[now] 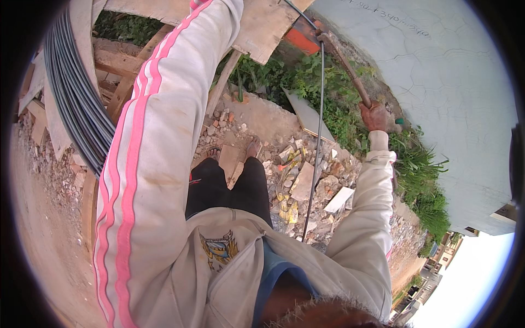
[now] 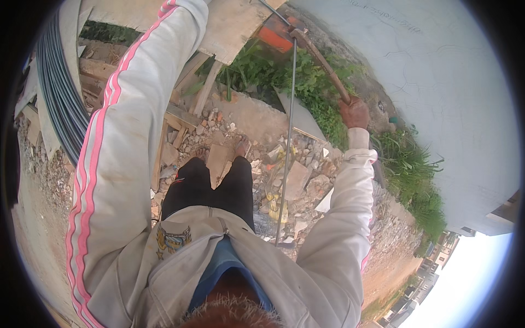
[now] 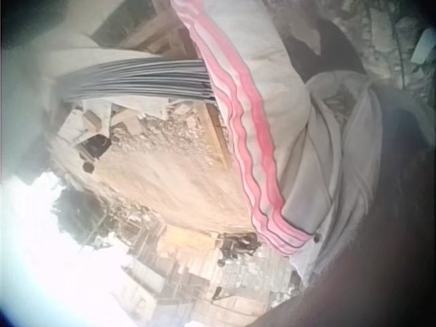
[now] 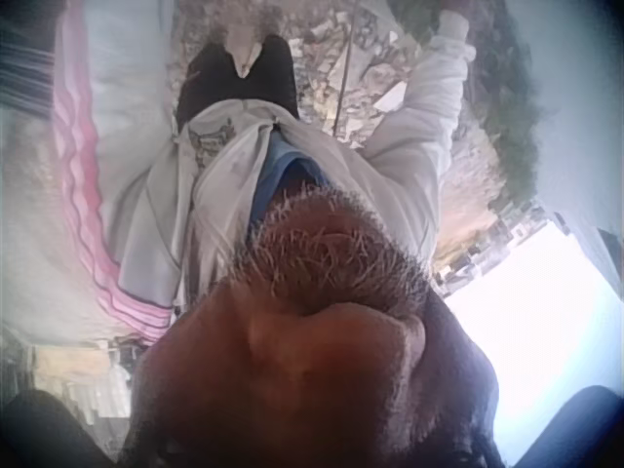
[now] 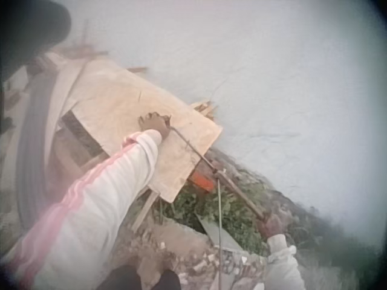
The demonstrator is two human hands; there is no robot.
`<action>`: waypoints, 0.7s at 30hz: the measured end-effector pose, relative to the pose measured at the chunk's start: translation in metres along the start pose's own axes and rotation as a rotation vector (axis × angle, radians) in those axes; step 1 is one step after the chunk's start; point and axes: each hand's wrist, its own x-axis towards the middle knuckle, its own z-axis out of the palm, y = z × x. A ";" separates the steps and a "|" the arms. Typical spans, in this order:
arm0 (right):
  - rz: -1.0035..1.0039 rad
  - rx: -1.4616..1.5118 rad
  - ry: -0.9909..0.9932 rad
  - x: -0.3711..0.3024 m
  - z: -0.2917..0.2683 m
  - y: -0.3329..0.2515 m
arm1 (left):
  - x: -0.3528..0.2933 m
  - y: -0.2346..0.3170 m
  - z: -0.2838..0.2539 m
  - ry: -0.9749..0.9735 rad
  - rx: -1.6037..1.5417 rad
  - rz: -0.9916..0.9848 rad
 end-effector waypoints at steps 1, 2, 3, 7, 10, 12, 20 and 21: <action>0.029 0.005 0.010 -0.009 0.007 -0.002 | -0.001 0.001 0.000 -0.008 -0.006 0.000; 0.058 0.010 0.021 -0.017 0.015 -0.004 | -0.002 0.003 0.001 -0.015 -0.012 0.000; 0.088 0.013 0.033 -0.024 0.021 -0.004 | -0.003 0.007 0.002 -0.011 -0.019 0.006; 0.077 -0.214 0.173 -0.050 0.005 -0.046 | 0.000 -0.002 0.000 -0.013 0.009 0.016; 0.095 -0.203 0.229 -0.063 0.003 -0.054 | -0.006 0.004 -0.004 -0.018 0.004 0.047; 0.173 -0.219 0.212 -0.072 0.005 -0.062 | -0.007 0.004 -0.007 -0.029 0.010 0.046; 0.109 -0.083 0.215 -0.089 0.015 -0.069 | -0.007 0.005 -0.008 -0.040 0.058 0.063; 0.077 -0.050 0.196 -0.088 0.010 -0.070 | -0.006 0.005 -0.010 -0.048 0.075 0.063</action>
